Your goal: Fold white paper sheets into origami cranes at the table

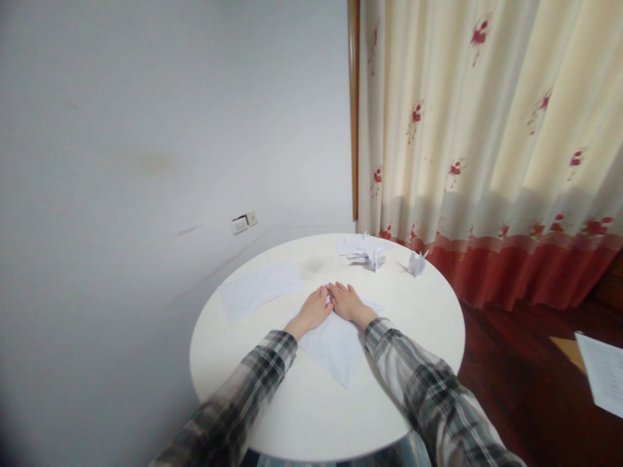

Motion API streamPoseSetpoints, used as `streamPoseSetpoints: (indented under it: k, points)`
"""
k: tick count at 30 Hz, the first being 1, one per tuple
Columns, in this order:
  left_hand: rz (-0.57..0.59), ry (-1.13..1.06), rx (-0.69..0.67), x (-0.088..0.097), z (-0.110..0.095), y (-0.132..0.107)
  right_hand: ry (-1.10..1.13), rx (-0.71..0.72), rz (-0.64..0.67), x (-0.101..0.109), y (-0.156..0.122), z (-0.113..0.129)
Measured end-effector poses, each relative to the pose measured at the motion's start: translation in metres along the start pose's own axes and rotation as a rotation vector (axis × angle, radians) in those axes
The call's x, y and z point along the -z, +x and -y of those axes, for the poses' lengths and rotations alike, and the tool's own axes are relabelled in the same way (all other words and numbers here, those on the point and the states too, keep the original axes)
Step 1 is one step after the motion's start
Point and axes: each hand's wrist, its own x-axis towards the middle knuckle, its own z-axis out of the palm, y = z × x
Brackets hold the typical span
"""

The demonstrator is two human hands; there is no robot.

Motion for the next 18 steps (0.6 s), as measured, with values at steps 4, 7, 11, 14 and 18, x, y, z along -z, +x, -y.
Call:
streamPoseSetpoints:
  k: [4,7,11,14,18]
  points:
    - [0.016,0.012,-0.014,-0.006,0.002,0.001,-0.029,0.011,-0.069,0.004,0.001,0.004]
    - [0.028,0.035,-0.016,-0.006,0.002,0.001,-0.059,-0.004,-0.118,0.008,0.004,0.010]
    - [0.023,0.061,-0.023,-0.007,0.003,0.001,-0.066,0.013,-0.143,0.007,0.005,0.012]
    - [0.047,0.069,-0.022,-0.010,0.005,0.002,-0.028,0.033,-0.113,0.005,0.005,0.008]
    - [0.058,0.063,-0.039,-0.013,0.006,0.003,0.014,0.042,-0.074,0.004,0.005,0.003]
